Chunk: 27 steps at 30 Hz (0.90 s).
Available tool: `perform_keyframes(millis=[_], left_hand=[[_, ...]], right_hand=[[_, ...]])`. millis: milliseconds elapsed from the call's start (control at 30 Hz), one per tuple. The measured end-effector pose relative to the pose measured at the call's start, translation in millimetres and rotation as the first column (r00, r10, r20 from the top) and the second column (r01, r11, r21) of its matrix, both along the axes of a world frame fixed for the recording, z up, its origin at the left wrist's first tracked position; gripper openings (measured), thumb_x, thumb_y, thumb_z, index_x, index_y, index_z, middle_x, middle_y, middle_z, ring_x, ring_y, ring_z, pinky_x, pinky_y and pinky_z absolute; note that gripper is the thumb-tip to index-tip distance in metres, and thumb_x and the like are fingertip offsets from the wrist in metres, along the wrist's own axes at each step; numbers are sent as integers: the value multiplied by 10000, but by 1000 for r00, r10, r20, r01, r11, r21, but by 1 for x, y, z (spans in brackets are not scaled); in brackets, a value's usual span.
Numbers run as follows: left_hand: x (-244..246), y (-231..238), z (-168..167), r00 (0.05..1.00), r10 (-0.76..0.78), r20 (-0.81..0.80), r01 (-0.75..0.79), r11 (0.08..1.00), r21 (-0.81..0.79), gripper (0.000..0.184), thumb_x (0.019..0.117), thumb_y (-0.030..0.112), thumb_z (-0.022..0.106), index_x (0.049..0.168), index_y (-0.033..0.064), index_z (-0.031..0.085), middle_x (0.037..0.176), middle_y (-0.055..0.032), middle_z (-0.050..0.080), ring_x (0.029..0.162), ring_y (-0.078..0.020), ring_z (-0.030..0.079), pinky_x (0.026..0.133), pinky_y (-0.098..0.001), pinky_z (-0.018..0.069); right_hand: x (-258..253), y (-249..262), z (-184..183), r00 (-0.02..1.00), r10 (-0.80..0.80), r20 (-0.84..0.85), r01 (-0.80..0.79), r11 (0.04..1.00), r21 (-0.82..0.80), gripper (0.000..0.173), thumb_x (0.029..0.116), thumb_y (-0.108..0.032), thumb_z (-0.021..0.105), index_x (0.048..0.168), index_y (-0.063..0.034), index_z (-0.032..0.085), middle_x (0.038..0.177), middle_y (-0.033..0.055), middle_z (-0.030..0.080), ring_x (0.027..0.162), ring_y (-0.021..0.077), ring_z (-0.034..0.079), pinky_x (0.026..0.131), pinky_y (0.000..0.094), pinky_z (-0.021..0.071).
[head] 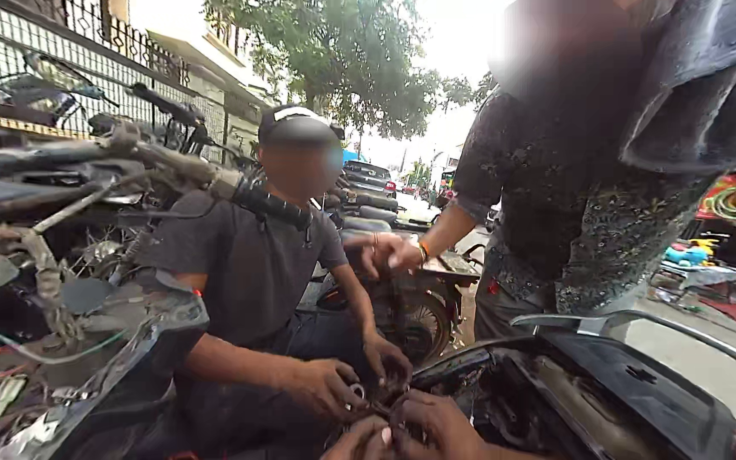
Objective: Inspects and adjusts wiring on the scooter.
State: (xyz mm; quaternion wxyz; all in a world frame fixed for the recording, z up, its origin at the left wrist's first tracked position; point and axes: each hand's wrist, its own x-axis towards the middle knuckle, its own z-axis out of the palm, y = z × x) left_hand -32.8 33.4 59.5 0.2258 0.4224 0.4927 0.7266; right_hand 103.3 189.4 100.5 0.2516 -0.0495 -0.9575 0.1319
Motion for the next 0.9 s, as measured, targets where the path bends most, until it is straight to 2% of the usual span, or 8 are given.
perform_keyframes(millis=[100, 233, 367, 467, 533, 600, 700, 900], left_hand=[[6, 3, -12, 991, 11, 137, -17, 999, 42, 122, 974, 68, 688, 1074, 16, 734, 968, -115, 757, 790, -266, 758, 708, -429, 681], [1, 7, -15, 945, 5, 326, -48, 991, 123, 162, 971, 24, 679, 1101, -68, 709, 985, -228, 730, 825, -354, 748, 722, -459, 670], [-1, 9, -18, 909, 3, 418, -40, 996, 80, 187, 951, -13, 691, 1124, -79, 717, 1041, -238, 732, 878, -357, 749, 797, -459, 663], [-1, 11, -18, 913, -21, 406, -9, 997, 72, 244, 950, -31, 683, 1189, -69, 715, 1102, -227, 736, 939, -353, 752, 851, -461, 657], [-2, 11, -15, 917, -5, 400, -18, 998, 53, 303, 935, -36, 702, 1237, -57, 686, 1078, -223, 744, 923, -353, 758, 821, -460, 665], [-4, 12, -15, 917, 15, 399, -30, 999, 33, 286, 905, -35, 740, 1183, -59, 675, 1025, -224, 753, 888, -359, 765, 776, -462, 672], [-7, 15, -17, 927, 7, 376, -11, 1000, 9, 209, 888, -13, 770, 1090, -48, 726, 978, -205, 757, 858, -335, 767, 755, -445, 677], [-9, 19, -21, 948, -53, 315, 42, 998, 41, 182, 919, -16, 731, 1094, -14, 779, 1055, -178, 754, 903, -306, 754, 857, -420, 656]], right_hand=[[4, -5, -1, 999, -6, 48, 11, 994, -112, 225, 1007, -328, 646, 1140, -164, 721, 1105, 6, 706, 956, 114, 685, 843, 376, 607], [0, -4, -5, 995, -86, 44, 92, 982, -168, 184, 1021, -313, 618, 1108, -183, 714, 977, -42, 681, 767, 73, 637, 691, 312, 583], [1, 0, -9, 998, -57, -34, 46, 961, -273, 148, 1014, -269, 656, 1117, -185, 722, 937, -55, 684, 646, 60, 579, 590, 277, 539], [1, -1, -8, 998, -38, -57, 15, 929, -370, 159, 1009, -240, 677, 1149, -187, 728, 924, -48, 705, 601, 69, 564, 550, 268, 515], [0, -1, -9, 997, -19, -71, -12, 912, -410, 147, 1007, -215, 679, 1130, -162, 740, 950, -23, 700, 644, 93, 599, 578, 277, 550], [0, 0, -10, 998, 1, -58, -27, 895, -445, 154, 1014, -228, 675, 1132, -153, 739, 972, -8, 694, 663, 112, 621, 590, 283, 574], [1, 2, -13, 999, 30, -30, -41, 879, -475, 168, 1022, -252, 666, 1128, -148, 745, 1003, 3, 698, 685, 124, 642, 596, 288, 589], [0, -1, -9, 1000, 5, -22, -16, 840, -542, 170, 974, -241, 737, 1118, -151, 727, 937, 15, 730, 601, 134, 622, 541, 282, 555]])
